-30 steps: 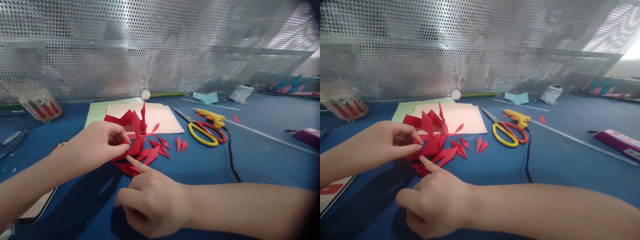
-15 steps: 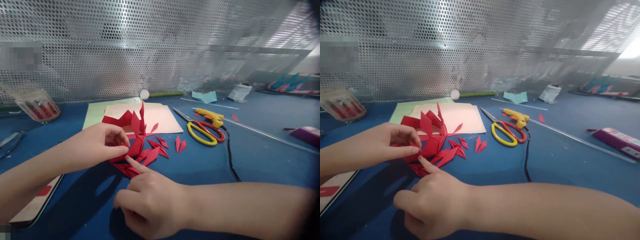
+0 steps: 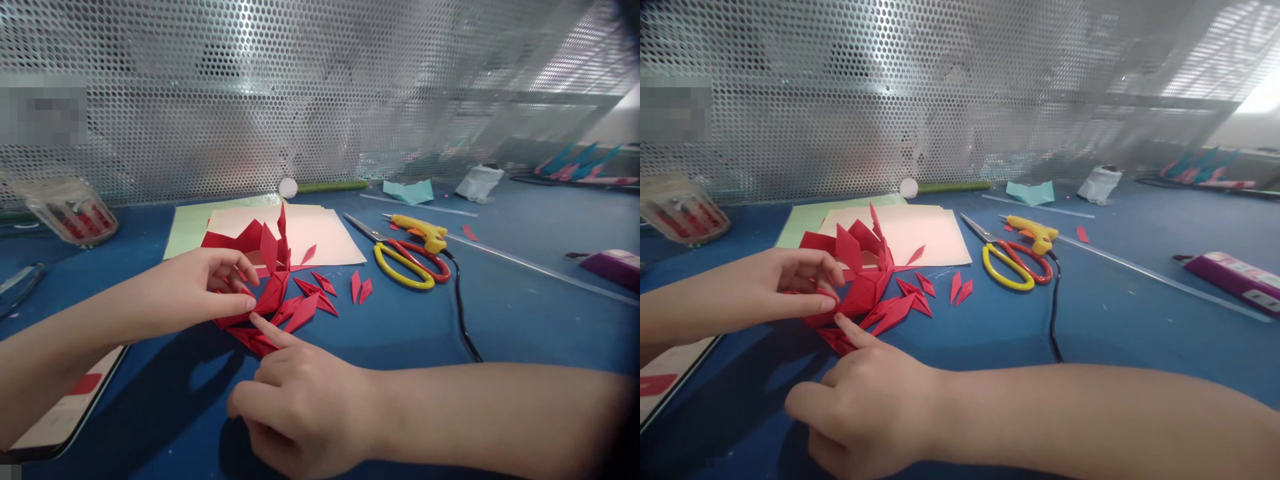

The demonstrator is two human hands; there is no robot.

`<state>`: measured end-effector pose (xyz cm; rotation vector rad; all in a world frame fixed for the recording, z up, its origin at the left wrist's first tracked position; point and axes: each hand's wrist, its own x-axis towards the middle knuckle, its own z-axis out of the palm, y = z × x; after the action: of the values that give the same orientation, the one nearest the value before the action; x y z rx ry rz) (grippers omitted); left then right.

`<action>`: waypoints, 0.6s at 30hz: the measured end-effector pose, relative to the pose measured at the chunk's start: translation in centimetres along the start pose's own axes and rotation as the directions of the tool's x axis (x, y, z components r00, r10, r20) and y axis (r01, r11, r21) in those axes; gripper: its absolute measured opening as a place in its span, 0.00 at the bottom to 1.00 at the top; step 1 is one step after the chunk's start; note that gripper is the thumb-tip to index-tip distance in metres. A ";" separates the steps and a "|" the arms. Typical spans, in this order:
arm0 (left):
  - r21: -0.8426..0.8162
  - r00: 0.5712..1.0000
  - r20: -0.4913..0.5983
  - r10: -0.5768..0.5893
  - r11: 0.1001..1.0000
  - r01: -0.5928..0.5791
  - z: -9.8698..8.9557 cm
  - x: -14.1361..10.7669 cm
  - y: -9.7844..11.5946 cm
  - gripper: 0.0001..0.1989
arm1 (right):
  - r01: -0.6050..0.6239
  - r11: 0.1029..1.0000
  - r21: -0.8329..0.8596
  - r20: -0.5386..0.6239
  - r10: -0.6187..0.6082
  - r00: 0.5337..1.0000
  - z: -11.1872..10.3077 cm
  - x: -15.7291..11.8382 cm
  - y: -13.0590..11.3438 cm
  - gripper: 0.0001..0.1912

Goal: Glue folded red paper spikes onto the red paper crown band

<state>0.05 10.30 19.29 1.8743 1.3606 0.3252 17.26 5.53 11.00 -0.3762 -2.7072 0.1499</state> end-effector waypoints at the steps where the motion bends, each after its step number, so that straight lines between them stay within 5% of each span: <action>1: -0.002 1.000 0.002 -0.003 1.000 0.003 0.0 0.0 -0.1 0.08 | 0.002 1.000 0.003 0.001 -0.002 1.000 0.0 0.0 0.0 0.10; 18: -0.017 1.000 0.005 -0.024 1.000 0.024 0.1 0.2 -0.5 0.11 | -0.010 1.000 -0.007 0.002 0.010 1.000 0.0 0.0 -0.1 0.09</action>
<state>-0.16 10.45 18.83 1.8428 1.3719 0.3190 17.25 5.47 11.02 -0.3918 -2.7088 0.1440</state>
